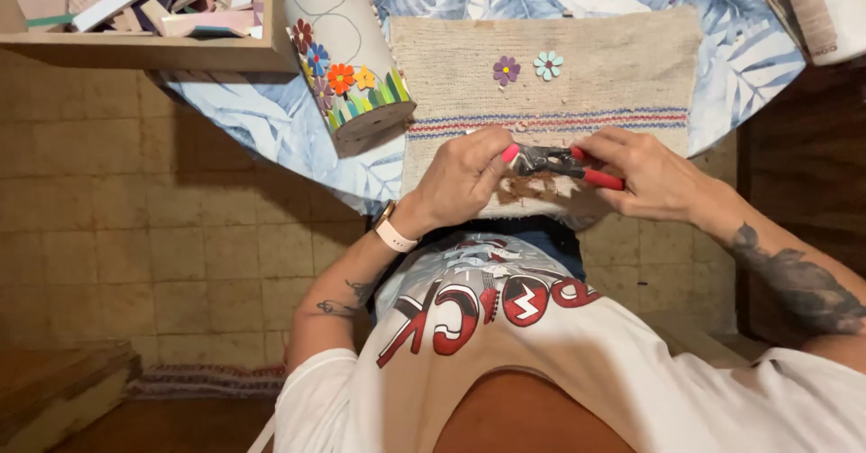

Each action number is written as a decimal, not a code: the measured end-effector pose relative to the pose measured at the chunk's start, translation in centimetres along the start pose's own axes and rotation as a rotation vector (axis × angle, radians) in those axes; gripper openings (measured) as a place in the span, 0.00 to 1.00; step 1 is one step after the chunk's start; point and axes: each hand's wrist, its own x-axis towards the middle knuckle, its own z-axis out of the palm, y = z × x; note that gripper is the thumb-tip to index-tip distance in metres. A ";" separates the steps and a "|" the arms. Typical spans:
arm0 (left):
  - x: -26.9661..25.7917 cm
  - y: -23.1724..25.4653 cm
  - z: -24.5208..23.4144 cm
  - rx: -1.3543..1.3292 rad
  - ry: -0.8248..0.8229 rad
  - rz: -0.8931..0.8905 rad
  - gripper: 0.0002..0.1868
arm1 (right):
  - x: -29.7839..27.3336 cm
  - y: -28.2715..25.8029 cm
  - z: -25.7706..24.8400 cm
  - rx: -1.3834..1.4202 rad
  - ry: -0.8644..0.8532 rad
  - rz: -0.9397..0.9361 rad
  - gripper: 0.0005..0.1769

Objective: Cutting and trimming small mosaic tiles using tile nippers.

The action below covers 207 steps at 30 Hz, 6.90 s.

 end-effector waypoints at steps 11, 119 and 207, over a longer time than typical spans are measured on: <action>-0.3 -0.8 0.2 -0.007 -0.039 -0.011 0.11 | -0.2 0.2 0.6 0.047 -0.007 0.046 0.27; 18.3 -10.7 -6.9 1.133 -0.972 -0.179 0.15 | 1.9 3.6 2.1 -0.416 0.866 0.296 0.21; 2.0 0.7 -0.5 0.069 0.357 0.212 0.10 | 4.8 -7.2 3.0 1.287 0.631 -0.124 0.12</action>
